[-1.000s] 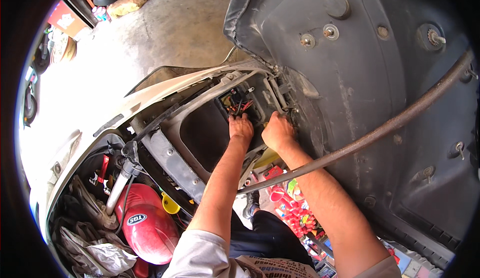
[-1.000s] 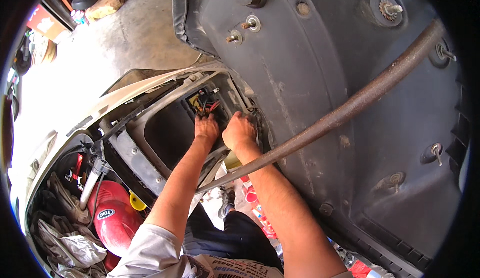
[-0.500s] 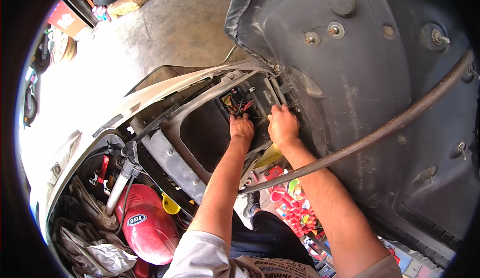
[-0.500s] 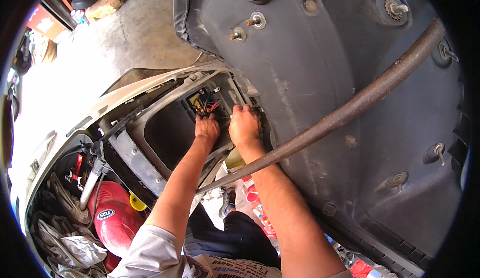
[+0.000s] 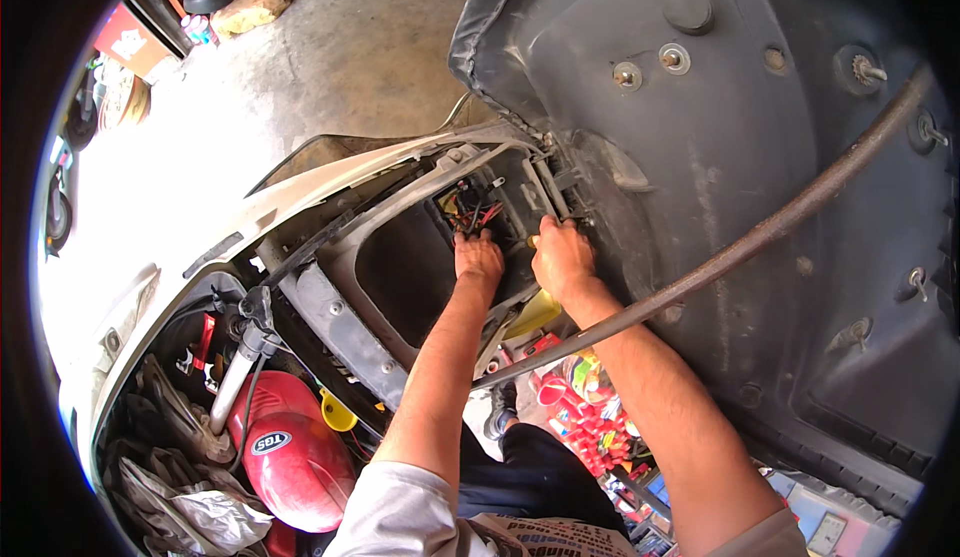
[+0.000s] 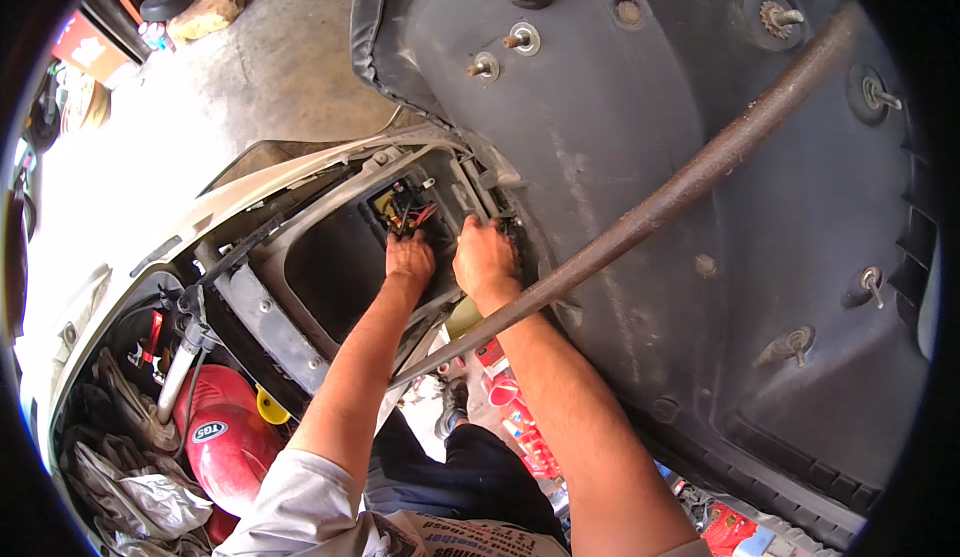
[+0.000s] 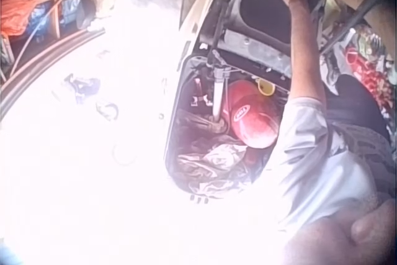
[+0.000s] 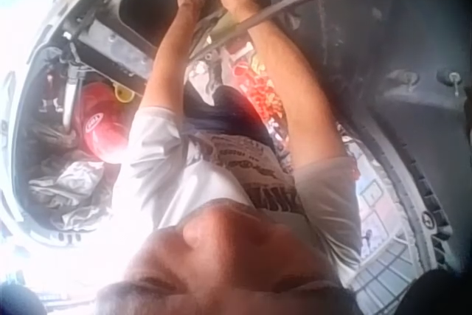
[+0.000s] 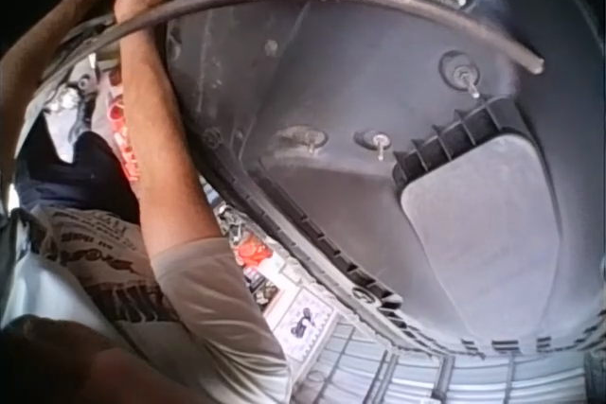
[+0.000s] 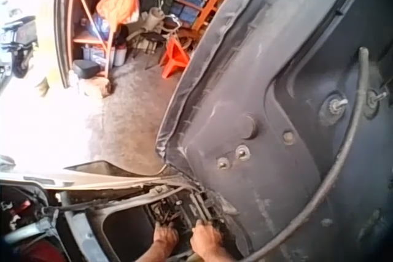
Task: Using a screwdriver and hands to manipulate wires and components in a motorcycle's internal electronics bay.
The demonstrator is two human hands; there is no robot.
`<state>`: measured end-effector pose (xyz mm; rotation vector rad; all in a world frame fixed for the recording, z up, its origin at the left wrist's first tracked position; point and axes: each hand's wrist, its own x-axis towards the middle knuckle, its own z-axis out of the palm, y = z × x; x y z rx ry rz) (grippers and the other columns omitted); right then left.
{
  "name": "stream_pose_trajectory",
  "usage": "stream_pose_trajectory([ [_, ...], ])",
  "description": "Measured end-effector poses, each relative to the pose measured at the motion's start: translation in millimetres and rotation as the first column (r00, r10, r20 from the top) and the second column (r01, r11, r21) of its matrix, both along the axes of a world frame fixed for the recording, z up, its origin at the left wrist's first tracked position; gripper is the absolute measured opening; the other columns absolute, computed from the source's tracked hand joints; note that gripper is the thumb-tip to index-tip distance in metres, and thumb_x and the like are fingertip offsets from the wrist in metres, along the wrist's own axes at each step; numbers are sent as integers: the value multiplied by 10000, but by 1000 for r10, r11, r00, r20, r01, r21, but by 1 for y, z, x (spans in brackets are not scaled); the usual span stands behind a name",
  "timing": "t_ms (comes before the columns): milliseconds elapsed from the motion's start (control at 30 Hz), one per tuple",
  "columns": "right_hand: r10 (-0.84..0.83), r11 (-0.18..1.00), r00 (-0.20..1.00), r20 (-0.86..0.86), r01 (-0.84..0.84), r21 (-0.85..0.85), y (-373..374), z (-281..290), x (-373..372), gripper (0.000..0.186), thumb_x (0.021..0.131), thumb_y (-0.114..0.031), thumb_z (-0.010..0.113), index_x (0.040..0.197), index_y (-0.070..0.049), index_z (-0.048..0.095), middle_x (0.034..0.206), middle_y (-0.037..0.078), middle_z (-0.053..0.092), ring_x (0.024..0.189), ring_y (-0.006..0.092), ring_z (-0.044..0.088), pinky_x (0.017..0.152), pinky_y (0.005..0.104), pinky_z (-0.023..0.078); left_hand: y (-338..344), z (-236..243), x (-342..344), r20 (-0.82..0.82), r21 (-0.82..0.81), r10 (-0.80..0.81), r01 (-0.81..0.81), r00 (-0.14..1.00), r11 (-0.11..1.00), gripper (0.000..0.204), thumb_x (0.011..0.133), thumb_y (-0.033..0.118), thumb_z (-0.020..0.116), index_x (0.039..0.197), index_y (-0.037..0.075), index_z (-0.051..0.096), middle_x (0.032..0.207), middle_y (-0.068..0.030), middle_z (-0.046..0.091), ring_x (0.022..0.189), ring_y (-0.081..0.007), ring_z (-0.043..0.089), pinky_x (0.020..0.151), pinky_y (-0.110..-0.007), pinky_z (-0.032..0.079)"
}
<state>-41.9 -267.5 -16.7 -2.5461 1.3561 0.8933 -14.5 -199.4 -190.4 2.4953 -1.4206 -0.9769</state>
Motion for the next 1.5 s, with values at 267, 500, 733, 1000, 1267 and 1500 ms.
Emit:
stream_pose_trajectory([
  [267, 430, 894, 903, 20, -423, -147, -3, -16, -21, 248, 930, -191, 458, 1005, -16, 619, 1031, 166, 623, 870, 349, 645, 754, 439, 529, -2, 3, -1, 5, 12, -17, 17, 1000, 1000, 336, 948, 241, 380, 1008, 124, 689, 1100, -27, 604, 1019, -176, 593, 969, -420, 321],
  [500, 39, 998, 999, -8, -39, -49, -12, -12, -1, 206, 810, -162, 638, 990, -66, 611, 964, 160, 675, 903, 359, 660, 799, 495, 497, 1, -4, 0, 15, -41, 58, -57, 998, 997, 328, 945, 245, 389, 989, 126, 692, 1099, -32, 607, 1007, -183, 593, 959, -417, 321],
  [733, 10, 999, 1000, 26, -9, -36, -12, -13, -18, 261, 824, -182, 654, 1056, -79, 591, 1002, 153, 661, 943, 358, 644, 810, 479, 497, 11, -12, 0, -29, -65, 52, -54, 998, 996, 289, 941, 239, 400, 1069, 130, 635, 1102, -39, 603, 1020, -192, 584, 959, -426, 324],
  [1000, 112, 992, 991, -80, -115, -45, -8, -7, -9, 368, 792, -153, 661, 1128, -37, 563, 1031, 183, 652, 942, 343, 665, 817, 428, 536, 4, 0, 1, 61, -48, -71, 74, 996, 996, 286, 962, 206, 383, 1096, 135, 625, 1166, -32, 558, 1056, -223, 570, 954, -449, 359],
  [1267, 113, 992, 988, -103, -118, -44, -6, -8, -6, 372, 791, -155, 663, 1131, -37, 568, 1029, 185, 656, 935, 333, 672, 805, 423, 541, -7, -2, 1, 5, -81, 298, -297, 954, 951, 187, 953, 186, 431, 1054, 58, 521, 846, -105, 687, 764, -280, 696, 701, -427, 558],
  [1500, 139, 988, 985, -101, -146, -56, -5, -7, -9, 319, 804, -160, 649, 1084, -32, 568, 969, 169, 664, 892, 344, 672, 774, 451, 534, -19, -10, 6, -134, -106, 477, -491, 869, 864, 396, 998, 253, 314, 895, 53, 641, 751, -179, 690, 740, -339, 698, 676, -441, 567],
])
